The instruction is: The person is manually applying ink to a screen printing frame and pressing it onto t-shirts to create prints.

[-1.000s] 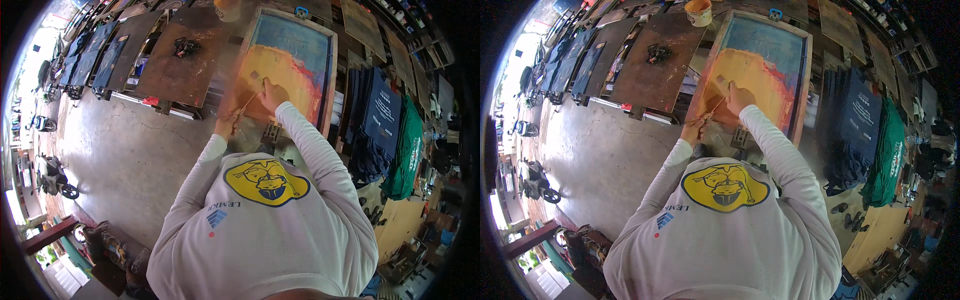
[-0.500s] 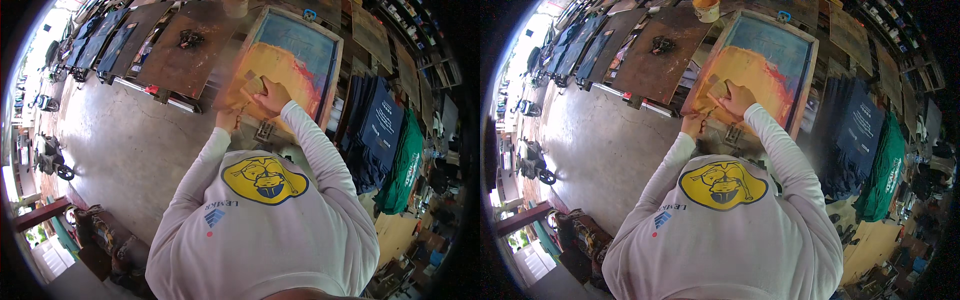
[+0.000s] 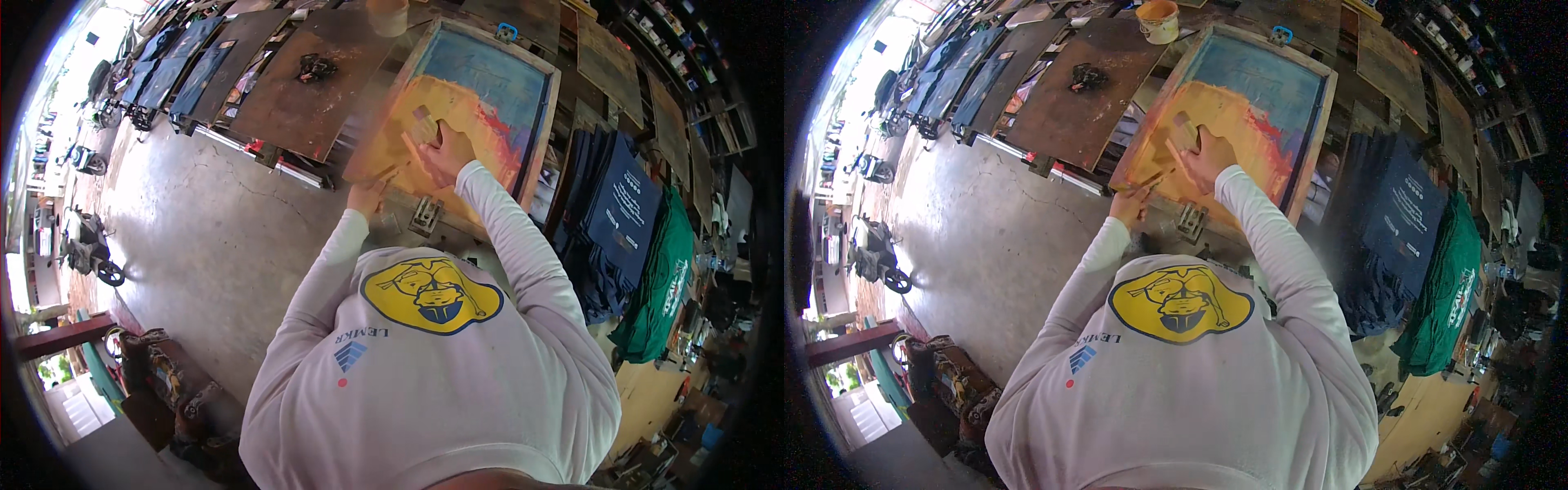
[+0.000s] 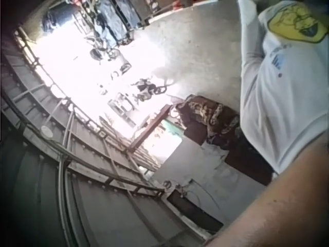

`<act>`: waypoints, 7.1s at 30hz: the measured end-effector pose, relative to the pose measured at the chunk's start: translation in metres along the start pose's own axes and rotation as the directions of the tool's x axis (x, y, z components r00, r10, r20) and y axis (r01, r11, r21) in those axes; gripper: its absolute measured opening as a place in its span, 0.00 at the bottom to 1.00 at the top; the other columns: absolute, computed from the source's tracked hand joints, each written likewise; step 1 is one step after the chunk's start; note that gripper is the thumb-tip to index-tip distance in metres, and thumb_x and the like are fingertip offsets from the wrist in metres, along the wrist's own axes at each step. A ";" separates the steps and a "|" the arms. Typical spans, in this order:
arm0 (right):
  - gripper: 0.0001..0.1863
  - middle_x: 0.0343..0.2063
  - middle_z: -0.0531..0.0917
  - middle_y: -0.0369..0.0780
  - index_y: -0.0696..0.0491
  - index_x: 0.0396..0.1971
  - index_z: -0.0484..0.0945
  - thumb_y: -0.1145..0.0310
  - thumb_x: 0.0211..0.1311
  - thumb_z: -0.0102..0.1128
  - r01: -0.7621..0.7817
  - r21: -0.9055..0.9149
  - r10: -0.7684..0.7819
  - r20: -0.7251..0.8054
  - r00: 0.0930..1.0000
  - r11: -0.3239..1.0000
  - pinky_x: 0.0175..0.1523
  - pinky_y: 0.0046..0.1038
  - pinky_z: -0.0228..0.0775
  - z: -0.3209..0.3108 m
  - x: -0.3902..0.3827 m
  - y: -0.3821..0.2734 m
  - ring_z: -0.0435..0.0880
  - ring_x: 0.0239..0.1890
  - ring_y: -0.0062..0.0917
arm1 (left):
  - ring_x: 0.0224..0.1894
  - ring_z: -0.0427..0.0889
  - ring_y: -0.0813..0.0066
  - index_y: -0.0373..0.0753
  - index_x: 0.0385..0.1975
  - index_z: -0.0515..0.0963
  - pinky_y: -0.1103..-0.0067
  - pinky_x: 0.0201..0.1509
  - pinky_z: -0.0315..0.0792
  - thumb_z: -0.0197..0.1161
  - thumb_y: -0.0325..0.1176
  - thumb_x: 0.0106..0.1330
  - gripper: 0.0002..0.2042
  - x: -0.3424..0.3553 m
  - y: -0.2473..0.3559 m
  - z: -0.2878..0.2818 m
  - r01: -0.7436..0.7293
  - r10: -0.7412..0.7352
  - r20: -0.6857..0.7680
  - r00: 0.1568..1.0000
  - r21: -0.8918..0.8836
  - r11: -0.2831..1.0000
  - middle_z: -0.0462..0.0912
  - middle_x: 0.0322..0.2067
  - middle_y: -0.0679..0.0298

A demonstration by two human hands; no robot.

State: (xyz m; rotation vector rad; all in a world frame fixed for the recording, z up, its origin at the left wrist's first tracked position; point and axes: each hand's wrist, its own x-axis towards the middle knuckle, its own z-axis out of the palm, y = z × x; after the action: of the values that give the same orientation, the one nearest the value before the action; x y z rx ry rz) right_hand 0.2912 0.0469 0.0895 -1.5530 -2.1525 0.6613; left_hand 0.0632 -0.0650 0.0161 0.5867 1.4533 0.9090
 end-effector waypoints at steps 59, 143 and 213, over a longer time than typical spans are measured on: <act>0.37 0.43 0.83 0.51 0.58 0.51 0.73 0.47 0.48 0.74 -0.077 0.007 0.077 0.049 0.996 0.997 0.52 0.37 0.74 -0.012 0.050 0.013 0.84 0.47 0.44 | 0.15 0.78 0.77 0.31 0.26 0.81 0.80 0.18 0.72 0.63 0.34 0.67 0.13 0.007 0.025 -0.017 -0.159 0.150 0.056 0.987 0.223 0.962 0.78 0.16 0.62; 0.33 0.37 0.84 0.53 0.58 0.44 0.73 0.45 0.50 0.69 -0.140 -0.052 0.136 -0.073 0.988 0.989 0.46 0.43 0.77 0.018 0.058 0.000 0.84 0.40 0.49 | 0.32 0.88 0.71 0.33 0.37 0.84 0.78 0.37 0.79 0.73 0.29 0.55 0.11 0.031 0.041 -0.044 -0.576 0.631 0.160 0.759 0.616 0.538 0.88 0.31 0.53; 0.18 0.48 0.83 0.35 0.53 0.55 0.77 0.61 0.70 0.56 -0.088 0.979 0.677 0.191 0.711 -0.183 0.55 0.29 0.74 -0.001 -0.083 0.052 0.81 0.49 0.26 | 0.43 0.84 0.65 0.40 0.34 0.78 0.69 0.47 0.79 0.65 0.25 0.63 0.03 0.004 0.052 0.009 0.046 0.122 0.262 0.957 -0.557 0.829 0.84 0.37 0.61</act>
State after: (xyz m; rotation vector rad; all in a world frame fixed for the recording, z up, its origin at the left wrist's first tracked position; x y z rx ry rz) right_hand 0.3569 -0.0183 0.0559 -1.1324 -0.1871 1.4622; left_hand 0.0626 -0.0310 0.0566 0.2870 0.8493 1.1683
